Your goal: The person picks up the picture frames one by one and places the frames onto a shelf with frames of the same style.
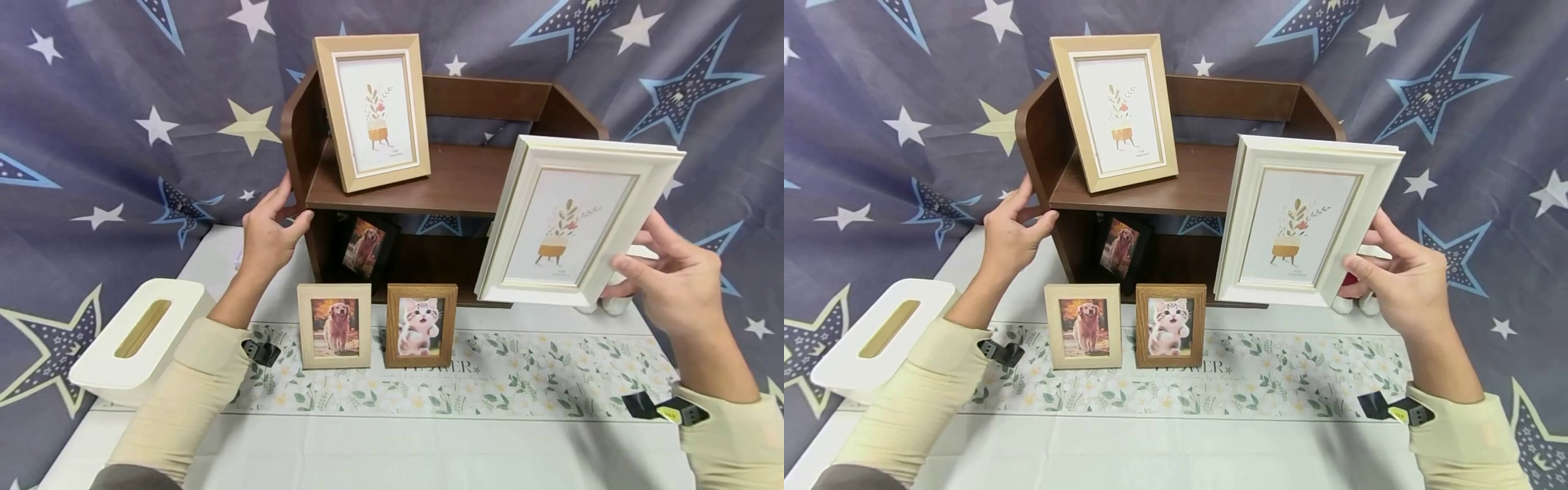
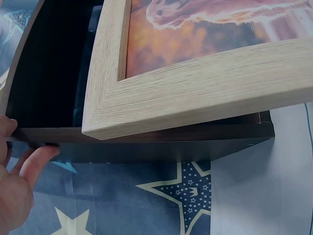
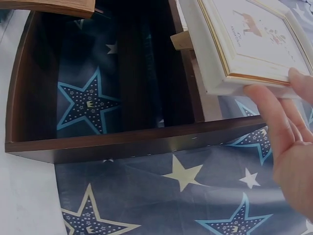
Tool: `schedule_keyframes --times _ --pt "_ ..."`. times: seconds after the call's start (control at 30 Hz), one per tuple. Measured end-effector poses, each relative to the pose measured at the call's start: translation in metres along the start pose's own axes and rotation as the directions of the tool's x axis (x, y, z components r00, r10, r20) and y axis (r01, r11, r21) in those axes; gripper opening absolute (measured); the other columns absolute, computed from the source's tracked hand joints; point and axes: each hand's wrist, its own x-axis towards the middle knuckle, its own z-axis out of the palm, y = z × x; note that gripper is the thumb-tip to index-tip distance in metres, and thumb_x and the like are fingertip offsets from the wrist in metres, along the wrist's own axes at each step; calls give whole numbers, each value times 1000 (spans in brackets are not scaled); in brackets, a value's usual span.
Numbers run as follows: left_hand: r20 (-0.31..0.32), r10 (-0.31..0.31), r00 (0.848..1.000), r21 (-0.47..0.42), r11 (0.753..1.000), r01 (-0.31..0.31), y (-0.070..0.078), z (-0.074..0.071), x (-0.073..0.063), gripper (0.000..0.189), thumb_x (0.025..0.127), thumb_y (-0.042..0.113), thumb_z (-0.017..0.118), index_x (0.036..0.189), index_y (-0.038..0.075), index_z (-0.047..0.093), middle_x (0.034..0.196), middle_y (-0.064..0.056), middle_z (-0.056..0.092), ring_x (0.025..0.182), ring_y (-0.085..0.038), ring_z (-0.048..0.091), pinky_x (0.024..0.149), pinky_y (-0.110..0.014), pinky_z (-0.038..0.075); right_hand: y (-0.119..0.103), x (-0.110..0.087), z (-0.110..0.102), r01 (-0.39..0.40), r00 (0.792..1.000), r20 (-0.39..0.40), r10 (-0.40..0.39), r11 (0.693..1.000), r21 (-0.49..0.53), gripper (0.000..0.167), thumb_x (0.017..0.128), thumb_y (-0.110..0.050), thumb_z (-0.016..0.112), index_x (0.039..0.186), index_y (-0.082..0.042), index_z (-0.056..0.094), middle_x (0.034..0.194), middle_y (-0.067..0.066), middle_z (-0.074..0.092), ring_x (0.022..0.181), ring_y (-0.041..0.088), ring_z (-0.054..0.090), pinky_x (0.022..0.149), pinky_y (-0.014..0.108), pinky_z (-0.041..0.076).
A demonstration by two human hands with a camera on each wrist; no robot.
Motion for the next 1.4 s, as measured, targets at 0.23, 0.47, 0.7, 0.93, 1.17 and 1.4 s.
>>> schedule_keyframes --times 0.23,0.47,0.7,0.93,1.17,1.4 --pt "1 -1 1000 2 1000 1 1 -1 -1 69 85 -4 76 148 14 52 142 -10 63 105 -37 73 86 -4 53 -10 6 4 -23 999 -30 20 996 -83 74 77 41 49 146 15 40 116 18 74 88 20 78 48 32 59" --pt "-2 7 1000 20 1000 -7 0 -1 -1 70 86 -5 75 149 13 51 142 -11 63 105 -34 72 87 -4 52 -21 15 11 -24 995 -94 19 998 -55 71 79 40 46 145 15 43 117 20 74 94 22 77 47 34 59" --pt "-2 16 1000 15 1000 -16 -1 0 1 70 85 -5 75 149 12 51 143 -12 63 107 -34 72 88 -4 52 -28 24 18 -28 989 -150 17 997 -75 71 79 37 51 144 12 46 128 20 70 99 22 75 46 33 58" --pt "-1 6 1000 27 1000 -6 -1 0 0 69 86 -3 76 148 14 51 142 -11 63 106 -36 72 91 -15 57 -31 33 24 -59 984 -171 42 994 -96 71 81 33 56 146 7 49 119 16 75 99 21 75 47 33 59" --pt "-5 3 1000 21 1000 -3 -1 1 0 70 85 -3 76 148 15 52 141 -12 64 105 -38 72 88 -4 52 -30 44 30 -88 974 -212 76 995 -48 71 82 29 61 146 2 51 106 17 76 73 24 78 46 36 58" --pt "-7 -9 1000 28 1000 9 0 1 -1 70 86 -3 76 149 17 52 140 -9 65 104 -35 73 85 -2 51 -25 57 39 -164 948 -290 129 981 -100 70 82 19 71 144 -9 58 106 14 76 86 20 78 47 38 58"
